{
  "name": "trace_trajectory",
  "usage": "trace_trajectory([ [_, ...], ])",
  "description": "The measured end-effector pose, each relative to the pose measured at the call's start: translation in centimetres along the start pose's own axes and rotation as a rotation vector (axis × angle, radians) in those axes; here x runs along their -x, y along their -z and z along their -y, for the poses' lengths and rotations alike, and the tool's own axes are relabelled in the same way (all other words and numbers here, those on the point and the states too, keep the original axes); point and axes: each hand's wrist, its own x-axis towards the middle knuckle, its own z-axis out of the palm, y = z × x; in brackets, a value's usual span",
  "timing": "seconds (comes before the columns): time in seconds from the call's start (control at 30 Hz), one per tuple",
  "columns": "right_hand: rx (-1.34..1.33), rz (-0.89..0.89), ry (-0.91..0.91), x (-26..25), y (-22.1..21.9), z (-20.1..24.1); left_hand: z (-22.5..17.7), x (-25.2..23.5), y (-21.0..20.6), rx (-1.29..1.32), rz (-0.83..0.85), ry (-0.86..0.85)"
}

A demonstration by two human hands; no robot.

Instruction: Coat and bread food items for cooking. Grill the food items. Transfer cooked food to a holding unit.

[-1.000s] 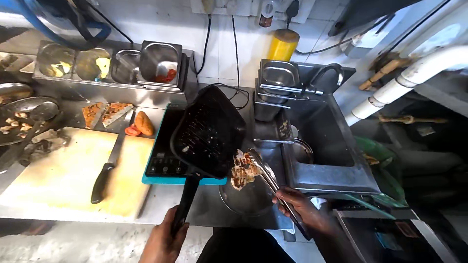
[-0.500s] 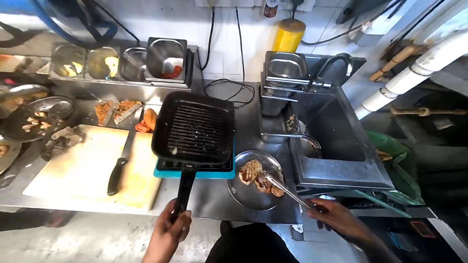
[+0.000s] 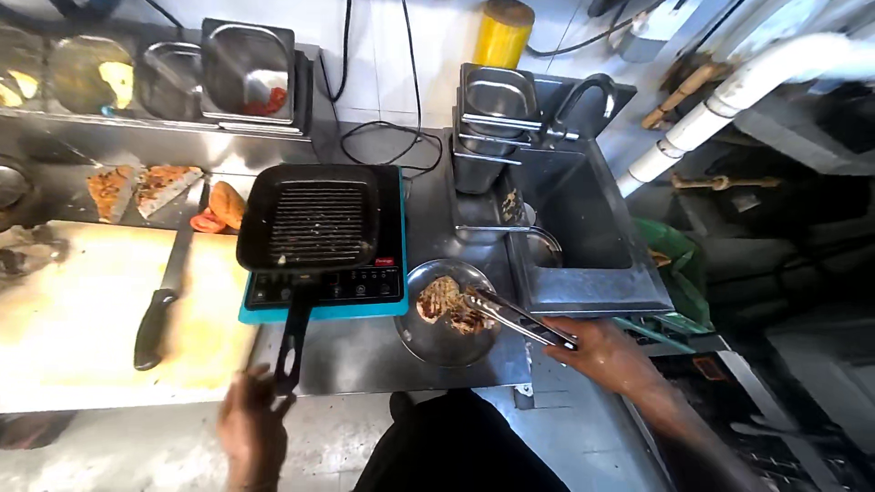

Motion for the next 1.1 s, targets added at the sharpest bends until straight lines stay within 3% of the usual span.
trace_trajectory([
  [0.03, 0.01, 0.037, 0.004, -0.2, 0.4, 0.6, 1.7, 1.0, -0.1, -0.023, 0.006, 0.03],
  [0.07, -0.003, 0.058, 0.007, -0.1, 1.0, 0.9, 3.2, 2.2, -0.4, -0.074, 0.123, 0.031],
  [0.13, -0.021, 0.096, 0.016, 1.1, 1.9, 0.7, 5.3, 3.7, -1.8, -0.226, 0.532, -0.047],
  [0.2, 0.006, 0.192, -0.006, 1.9, 2.3, 0.5, 5.6, 3.8, -4.7, -0.412, 0.785, -0.121],
  [0.27, 0.013, 0.239, -0.032, 1.4, 1.2, 0.8, 5.5, 3.0, -7.7, -0.595, 0.789, -0.169],
  [0.4, -0.002, 0.172, -0.047, 0.4, -0.3, 1.4, 4.6, 1.2, -11.7, -0.778, 0.59, -0.139],
  [0.63, 0.085, 0.25, 0.012, 0.4, 0.6, 1.0, 4.5, 0.6, -14.6, -0.659, 0.533, 0.023],
  [0.7, 0.098, 0.278, 0.049, 0.9, 1.2, 0.6, 4.8, 0.7, -14.4, -0.759, 0.499, -0.094],
  [0.8, 0.022, 0.213, 0.076, 1.5, 2.6, -0.4, 5.0, 2.4, -14.2, -0.993, 0.472, -0.486],
  [0.9, 0.003, 0.169, -0.035, 1.1, 3.3, -1.3, 4.8, 4.1, -16.4, -1.135, 0.641, -0.734],
  [1.0, 0.077, 0.242, -0.078, 0.2, 2.3, -1.5, 3.2, 4.6, -19.8, -1.354, 0.784, -0.574],
  [1.1, 0.06, 0.215, -0.055, -0.1, 0.7, -1.0, 3.2, 4.7, -20.9, -1.37, 0.804, -0.559],
])
